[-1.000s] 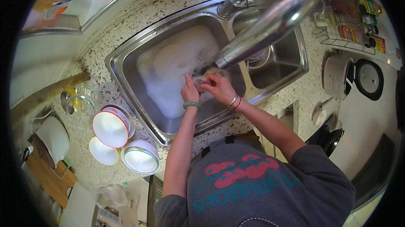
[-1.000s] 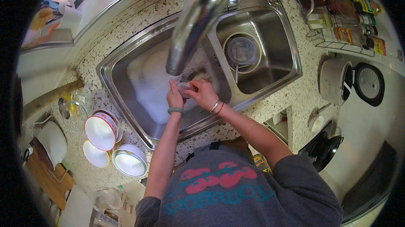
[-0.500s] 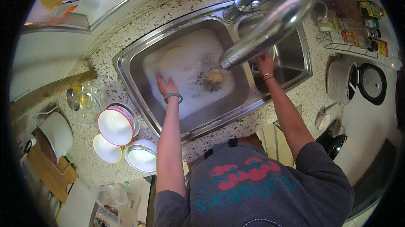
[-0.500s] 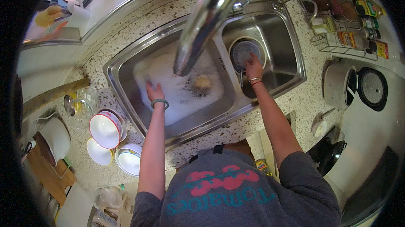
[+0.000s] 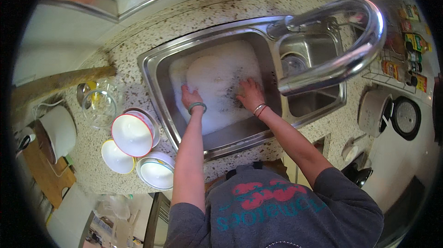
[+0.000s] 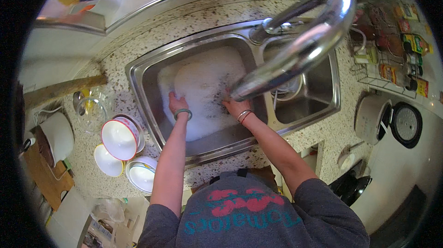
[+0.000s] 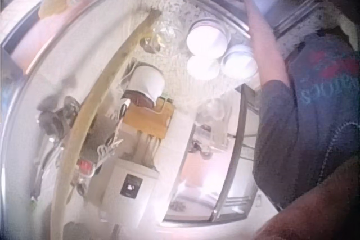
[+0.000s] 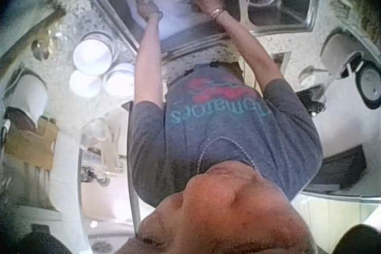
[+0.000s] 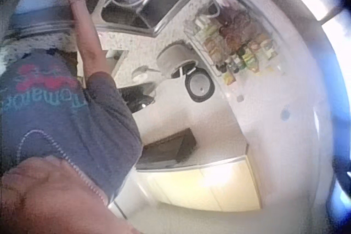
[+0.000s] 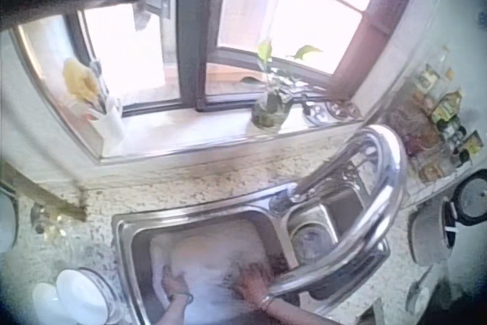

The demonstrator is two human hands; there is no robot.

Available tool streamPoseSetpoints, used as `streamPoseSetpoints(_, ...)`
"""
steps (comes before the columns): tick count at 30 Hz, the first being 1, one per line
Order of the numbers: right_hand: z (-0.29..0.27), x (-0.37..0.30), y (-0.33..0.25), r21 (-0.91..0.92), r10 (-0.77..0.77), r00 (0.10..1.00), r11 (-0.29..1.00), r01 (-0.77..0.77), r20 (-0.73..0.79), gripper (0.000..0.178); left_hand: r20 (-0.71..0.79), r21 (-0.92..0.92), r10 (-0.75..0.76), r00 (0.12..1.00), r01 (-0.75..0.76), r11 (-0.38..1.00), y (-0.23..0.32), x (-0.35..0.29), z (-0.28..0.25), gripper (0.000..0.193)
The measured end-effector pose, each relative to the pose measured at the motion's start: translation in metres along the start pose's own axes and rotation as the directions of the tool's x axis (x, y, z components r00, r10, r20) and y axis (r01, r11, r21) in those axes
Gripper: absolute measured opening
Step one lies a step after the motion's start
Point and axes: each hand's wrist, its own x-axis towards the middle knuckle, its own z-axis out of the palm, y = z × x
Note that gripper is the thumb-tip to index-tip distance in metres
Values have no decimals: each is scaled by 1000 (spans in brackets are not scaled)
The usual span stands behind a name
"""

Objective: The person washes various kitchen items in a double-basin stainless steel sink using a sponge and soapy water. They scrub and rinse a red and white patterned bowl, a white bowl, a small white bowl, a clear glass, and a white plate, placing each cleaned item on the countertop to the left of the sink.

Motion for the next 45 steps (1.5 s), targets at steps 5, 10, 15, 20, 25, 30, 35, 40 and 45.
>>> streamPoseSetpoints(5,42,3,18,-252,-87,938,951,179,336,50,-18,-37,47,999,-48,998,10,-18,-19,27)
streamPoseSetpoints(10,33,23,40,518,197,934,789,-331,297,43,-6,-245,-20,1000,18,969,8,-35,-17,28)
streamPoseSetpoints(15,1,33,-8,805,-20,990,585,-100,138,47,143,-582,-111,983,174,794,-12,-47,-3,46)
streamPoseSetpoints(20,21,46,-36,236,-328,941,911,337,-80,42,256,-562,-14,967,161,812,-3,-66,-17,57)
streamPoseSetpoints(25,69,60,-60,299,-328,942,893,336,-77,27,290,-500,-153,945,286,817,2,-73,-17,50)
streamPoseSetpoints(30,73,37,-91,468,-364,926,804,366,-99,26,158,-486,-181,971,236,841,-6,-62,-14,49)
streamPoseSetpoints(35,29,-4,-68,552,-412,888,798,242,206,28,137,-543,-217,967,256,800,-5,-57,-11,44)
streamPoseSetpoints(40,17,9,-30,280,-496,862,846,454,104,19,21,-528,-163,986,149,836,-22,-64,8,40)
streamPoseSetpoints(45,39,47,-33,21,-406,901,910,413,-151,15,64,-479,-166,984,176,860,-31,-56,12,41)
